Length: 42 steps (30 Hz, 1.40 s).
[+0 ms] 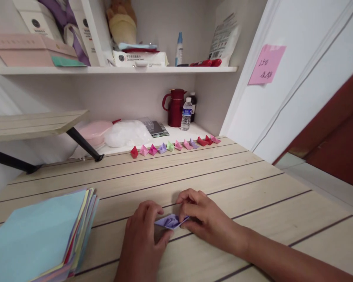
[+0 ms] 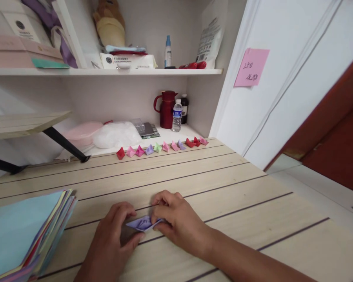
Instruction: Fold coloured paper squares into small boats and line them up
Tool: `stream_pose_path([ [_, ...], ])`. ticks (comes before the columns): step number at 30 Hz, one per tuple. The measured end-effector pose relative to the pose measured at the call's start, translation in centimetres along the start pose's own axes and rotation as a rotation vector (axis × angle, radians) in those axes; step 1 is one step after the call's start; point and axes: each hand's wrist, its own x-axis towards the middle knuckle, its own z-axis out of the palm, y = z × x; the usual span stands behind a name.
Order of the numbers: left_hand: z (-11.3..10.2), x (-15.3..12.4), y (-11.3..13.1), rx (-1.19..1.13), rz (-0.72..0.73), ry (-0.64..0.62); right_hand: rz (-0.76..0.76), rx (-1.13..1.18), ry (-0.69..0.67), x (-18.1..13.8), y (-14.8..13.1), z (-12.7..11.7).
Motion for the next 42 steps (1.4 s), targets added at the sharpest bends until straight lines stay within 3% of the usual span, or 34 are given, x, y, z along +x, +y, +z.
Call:
stream_pose_path([
  [5, 0.0, 0.2, 0.0, -0.009, 0.054, 0.062, -0.041, -0.033, -0.003, 0.0, 0.1, -0.2],
  [14, -0.4, 0.5, 0.9, 0.043, 0.097, 0.049, -0.046, -0.071, 0.017, -0.1, 0.0, -0.8],
  [21, -0.5, 0.2, 1.2, 0.054, 0.103, 0.174, -0.041, -0.092, 0.012, -0.1, 0.1, -0.9],
  [42, -0.5, 0.4, 1.3, 0.037, 0.059, 0.071, -0.037, -0.076, 0.015, 0.1, 0.2, -1.2],
])
